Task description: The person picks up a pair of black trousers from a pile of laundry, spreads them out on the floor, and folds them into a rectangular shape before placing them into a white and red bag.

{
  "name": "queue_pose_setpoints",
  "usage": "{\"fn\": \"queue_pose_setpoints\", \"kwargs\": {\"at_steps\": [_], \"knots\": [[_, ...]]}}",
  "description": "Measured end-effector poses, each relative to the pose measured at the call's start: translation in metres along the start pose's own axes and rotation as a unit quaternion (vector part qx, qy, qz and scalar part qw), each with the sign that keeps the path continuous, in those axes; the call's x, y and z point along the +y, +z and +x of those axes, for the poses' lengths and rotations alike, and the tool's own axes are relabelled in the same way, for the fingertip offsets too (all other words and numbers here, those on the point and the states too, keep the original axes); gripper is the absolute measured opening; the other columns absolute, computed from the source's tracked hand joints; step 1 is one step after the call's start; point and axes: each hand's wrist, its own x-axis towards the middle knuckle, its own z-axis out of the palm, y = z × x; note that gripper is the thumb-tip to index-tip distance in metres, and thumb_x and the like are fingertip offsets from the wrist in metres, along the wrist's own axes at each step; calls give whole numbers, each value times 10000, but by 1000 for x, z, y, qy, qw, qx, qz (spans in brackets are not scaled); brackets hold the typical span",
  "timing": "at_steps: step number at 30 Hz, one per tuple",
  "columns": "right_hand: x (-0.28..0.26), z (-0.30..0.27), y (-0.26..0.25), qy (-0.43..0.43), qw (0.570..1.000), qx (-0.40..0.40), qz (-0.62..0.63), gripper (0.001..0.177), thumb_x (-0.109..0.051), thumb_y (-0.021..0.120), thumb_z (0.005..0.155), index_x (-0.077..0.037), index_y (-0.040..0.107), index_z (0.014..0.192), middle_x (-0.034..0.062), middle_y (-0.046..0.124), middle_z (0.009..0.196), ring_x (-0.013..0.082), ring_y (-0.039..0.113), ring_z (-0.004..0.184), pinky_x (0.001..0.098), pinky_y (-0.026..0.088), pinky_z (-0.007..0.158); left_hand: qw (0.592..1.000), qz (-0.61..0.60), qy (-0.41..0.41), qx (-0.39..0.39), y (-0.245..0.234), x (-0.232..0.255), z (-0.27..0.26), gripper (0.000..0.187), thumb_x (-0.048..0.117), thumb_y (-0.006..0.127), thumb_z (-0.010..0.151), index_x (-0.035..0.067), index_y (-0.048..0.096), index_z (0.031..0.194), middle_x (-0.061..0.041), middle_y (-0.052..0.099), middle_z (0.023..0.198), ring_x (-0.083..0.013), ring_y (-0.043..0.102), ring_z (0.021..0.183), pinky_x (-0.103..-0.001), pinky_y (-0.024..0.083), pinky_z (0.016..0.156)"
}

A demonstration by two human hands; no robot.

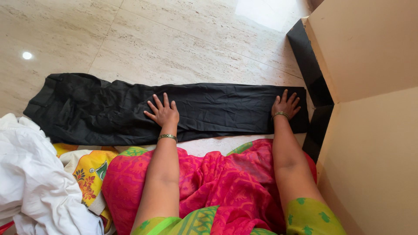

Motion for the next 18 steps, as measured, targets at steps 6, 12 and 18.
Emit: {"fn": "queue_pose_setpoints", "kwargs": {"at_steps": [6, 12, 18], "knots": [[-71, -30, 26, -172, 984, 46, 25, 638, -522, 259, 1095, -182, 307, 1632, 103, 125, 1730, 300, 63, 1603, 571, 93, 1266, 986, -51, 140, 77, 4, 53, -24, 653, 521, 427, 1036, 245, 326, 1620, -152, 174, 1703, -382, 127, 1569, -662, 52, 1208], [-132, -130, 53, -438, 899, -14, 13, 625, -494, 413, 1040, -220, 380, 1601, 88, 228, 1710, 303, 198, 1577, 552, 133, 1241, 953, -23, 303, -5, 43, 95, -87, 623, 507, 435, 1033, 312, 318, 1613, -65, 171, 1718, -308, 141, 1575, -635, 93, 1218], [-97, -67, 51, -347, 937, 38, 13, 585, -515, 446, 1041, -321, 401, 1591, 65, 276, 1697, 314, 222, 1556, 564, 134, 1241, 951, 25, 307, -23, 42, 78, -70, 624, 574, 409, 1008, 386, 295, 1592, -19, 136, 1713, -292, 130, 1565, -626, 94, 1213]]}}
